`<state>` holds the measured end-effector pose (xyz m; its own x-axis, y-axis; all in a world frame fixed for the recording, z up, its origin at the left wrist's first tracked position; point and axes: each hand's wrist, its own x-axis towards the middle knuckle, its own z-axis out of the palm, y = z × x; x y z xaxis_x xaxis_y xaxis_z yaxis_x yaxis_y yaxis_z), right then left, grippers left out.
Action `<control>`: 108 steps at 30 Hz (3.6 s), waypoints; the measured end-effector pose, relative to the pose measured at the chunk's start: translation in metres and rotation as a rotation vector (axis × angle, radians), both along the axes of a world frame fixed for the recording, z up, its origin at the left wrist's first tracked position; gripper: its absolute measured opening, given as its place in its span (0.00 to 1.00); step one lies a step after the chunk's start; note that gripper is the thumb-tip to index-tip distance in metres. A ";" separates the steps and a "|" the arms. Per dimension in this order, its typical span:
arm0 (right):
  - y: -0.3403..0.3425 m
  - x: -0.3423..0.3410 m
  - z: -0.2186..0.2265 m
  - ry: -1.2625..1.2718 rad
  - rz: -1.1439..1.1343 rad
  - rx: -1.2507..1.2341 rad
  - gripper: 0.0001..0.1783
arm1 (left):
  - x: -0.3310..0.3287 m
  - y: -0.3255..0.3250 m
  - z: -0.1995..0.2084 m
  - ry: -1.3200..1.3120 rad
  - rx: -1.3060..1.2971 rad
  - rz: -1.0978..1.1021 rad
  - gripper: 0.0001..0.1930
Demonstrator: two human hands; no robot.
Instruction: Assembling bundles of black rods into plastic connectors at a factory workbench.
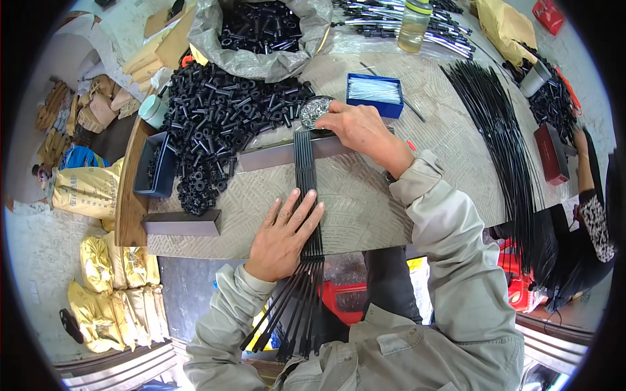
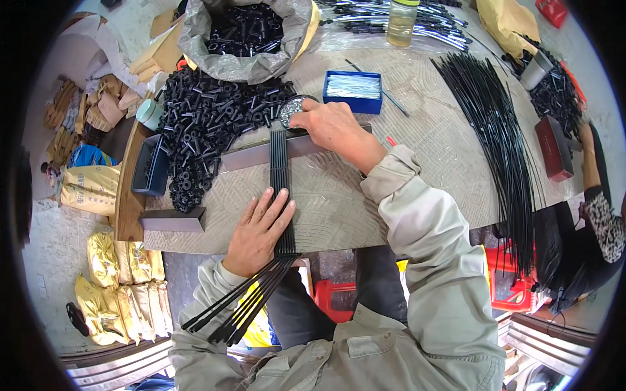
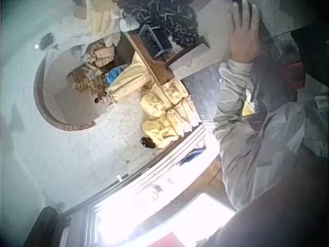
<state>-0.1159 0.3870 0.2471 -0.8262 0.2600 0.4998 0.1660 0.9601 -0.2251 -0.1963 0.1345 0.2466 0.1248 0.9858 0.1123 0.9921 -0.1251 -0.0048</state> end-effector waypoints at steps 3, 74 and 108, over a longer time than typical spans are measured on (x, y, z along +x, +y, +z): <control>-0.003 -0.001 -0.001 -0.013 -0.012 -0.002 0.07 | 0.000 -0.001 0.007 -0.151 0.001 -0.003 0.38; -0.003 0.014 0.005 -0.049 0.057 -0.072 0.06 | 0.015 -0.018 -0.005 -0.199 0.072 -0.021 0.47; -0.008 0.015 0.010 -0.109 -0.038 0.127 0.09 | 0.017 -0.014 0.001 -0.220 0.078 0.007 0.48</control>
<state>-0.1010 0.3787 0.2571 -0.8680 0.2330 0.4384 0.2199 0.9721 -0.0812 -0.1790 0.1205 0.2479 0.0823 0.9738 0.2118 0.9713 -0.1260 0.2020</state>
